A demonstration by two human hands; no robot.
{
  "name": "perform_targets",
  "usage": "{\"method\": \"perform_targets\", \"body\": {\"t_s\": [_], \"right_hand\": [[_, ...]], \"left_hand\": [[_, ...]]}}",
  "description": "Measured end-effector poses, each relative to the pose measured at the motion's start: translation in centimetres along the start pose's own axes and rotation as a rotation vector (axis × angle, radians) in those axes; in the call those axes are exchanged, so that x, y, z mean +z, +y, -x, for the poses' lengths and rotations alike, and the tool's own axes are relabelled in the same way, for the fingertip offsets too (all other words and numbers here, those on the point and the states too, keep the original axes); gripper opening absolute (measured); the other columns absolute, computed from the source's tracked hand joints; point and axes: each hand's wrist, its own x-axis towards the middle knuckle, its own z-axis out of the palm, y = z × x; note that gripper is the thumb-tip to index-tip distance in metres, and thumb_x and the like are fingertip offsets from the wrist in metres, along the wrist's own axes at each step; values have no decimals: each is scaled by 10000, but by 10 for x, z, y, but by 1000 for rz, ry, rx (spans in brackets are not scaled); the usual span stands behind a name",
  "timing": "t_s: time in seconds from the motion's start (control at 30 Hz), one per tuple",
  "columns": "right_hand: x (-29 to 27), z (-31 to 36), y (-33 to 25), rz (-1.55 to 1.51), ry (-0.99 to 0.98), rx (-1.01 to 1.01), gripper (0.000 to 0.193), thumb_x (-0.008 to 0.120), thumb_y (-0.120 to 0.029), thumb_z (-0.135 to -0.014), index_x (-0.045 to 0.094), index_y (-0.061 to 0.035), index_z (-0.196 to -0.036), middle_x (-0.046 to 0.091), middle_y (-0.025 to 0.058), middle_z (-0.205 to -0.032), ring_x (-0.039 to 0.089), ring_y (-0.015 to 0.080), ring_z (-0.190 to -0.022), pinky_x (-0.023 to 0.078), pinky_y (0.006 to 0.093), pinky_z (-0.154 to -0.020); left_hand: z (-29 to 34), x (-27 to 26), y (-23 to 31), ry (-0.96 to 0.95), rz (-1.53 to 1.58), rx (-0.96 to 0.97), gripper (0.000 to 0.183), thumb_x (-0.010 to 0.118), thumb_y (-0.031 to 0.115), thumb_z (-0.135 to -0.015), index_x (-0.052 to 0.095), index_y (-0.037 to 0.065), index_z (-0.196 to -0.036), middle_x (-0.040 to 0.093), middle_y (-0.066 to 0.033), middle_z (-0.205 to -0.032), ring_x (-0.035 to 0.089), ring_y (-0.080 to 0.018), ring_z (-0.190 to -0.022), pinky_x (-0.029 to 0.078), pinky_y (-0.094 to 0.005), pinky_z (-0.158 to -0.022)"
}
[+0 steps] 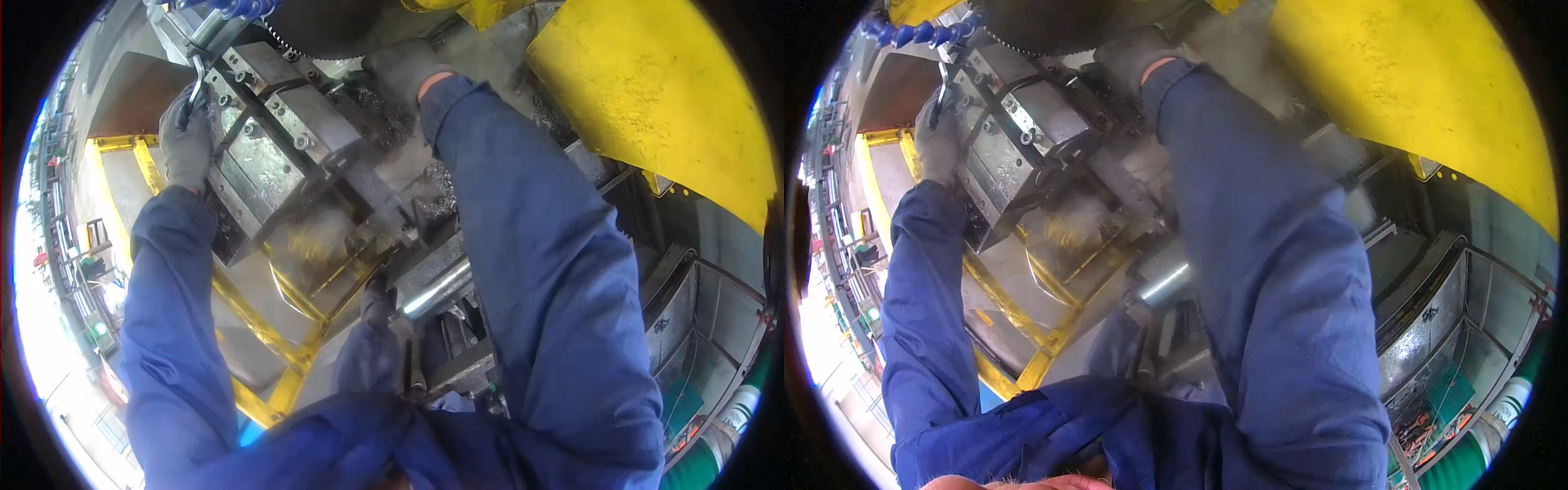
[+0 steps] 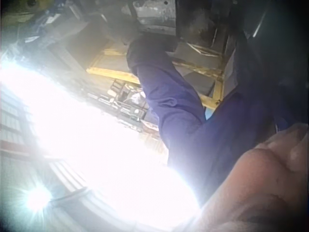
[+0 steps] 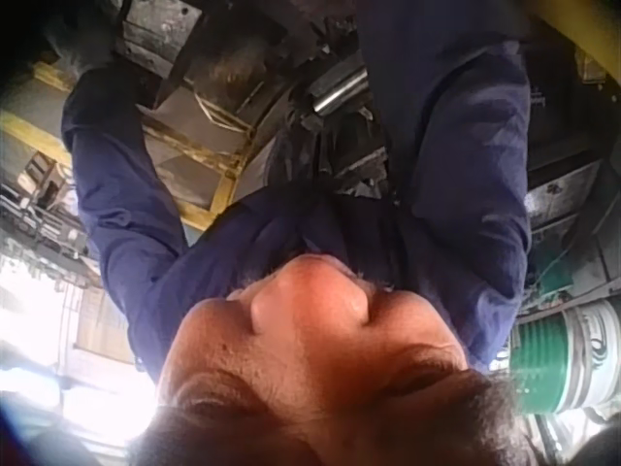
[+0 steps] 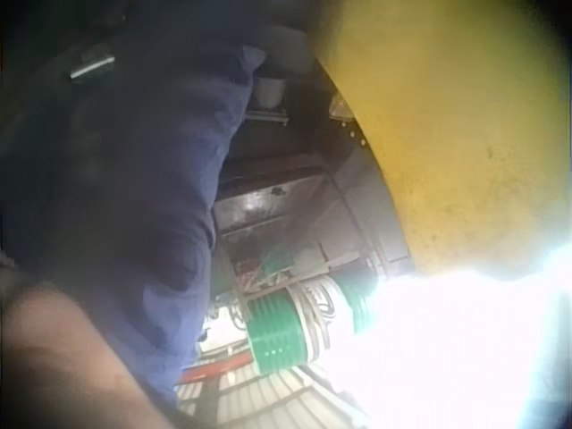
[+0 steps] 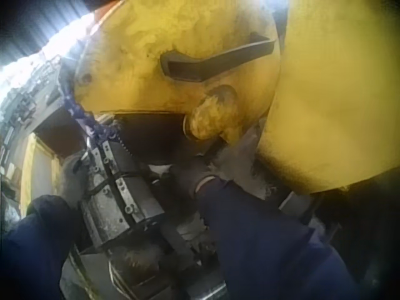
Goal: Operating an industrial machine to process metal parts and measuring them with a caliper.
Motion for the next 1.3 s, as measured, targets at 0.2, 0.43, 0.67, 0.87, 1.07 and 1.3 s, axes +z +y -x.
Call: {"method": "perform_targets", "body": {"t_s": [0.2,0.43,0.67,0.87,1.07,1.3], "right_hand": [[-2,9,-25,102,-115,193,306,510,-303,-940,731,-104,-1014,741,127,-1002,695,353,-871,535,463,-762],[-9,7,-26,81,-183,228,312,515,-293,-902,741,-97,-988,746,140,-972,700,359,-845,528,483,-718],[1,12,-40,-17,-197,402,334,504,-299,-920,743,-97,-1037,747,134,-998,708,332,-860,529,469,-715],[-9,16,-53,-24,-251,477,354,493,-305,-939,742,-98,-1081,747,127,-1026,713,312,-883,533,452,-723],[2,14,-46,26,-296,525,372,479,-305,-948,738,-88,-1101,745,132,-1040,709,322,-925,539,451,-750],[11,33,-62,-110,-206,379,578,379,-504,-983,714,-51,-1112,729,176,-1071,678,382,-1005,523,461,-834]], "left_hand": [[1,0,-6,12,-4,24,305,625,118,-895,725,87,-1182,705,-94,-1191,629,-239,-1095,482,-328,-962],[-4,9,-14,53,20,54,312,637,122,-866,728,97,-1163,714,-67,-1186,627,-251,-1100,479,-344,-979],[4,4,-1,46,-66,59,316,643,126,-836,730,109,-1139,718,-42,-1190,626,-269,-1086,478,-357,-976],[3,6,-2,86,-71,181,329,639,108,-843,726,114,-1160,704,-44,-1218,621,-265,-1093,476,-356,-975],[-2,14,1,143,-64,254,301,657,147,-806,733,110,-1095,729,-31,-1152,629,-289,-1031,487,-367,-931],[2,6,3,144,-23,260,274,655,145,-810,733,110,-1070,730,-34,-1136,629,-301,-1009,490,-377,-922]]}}
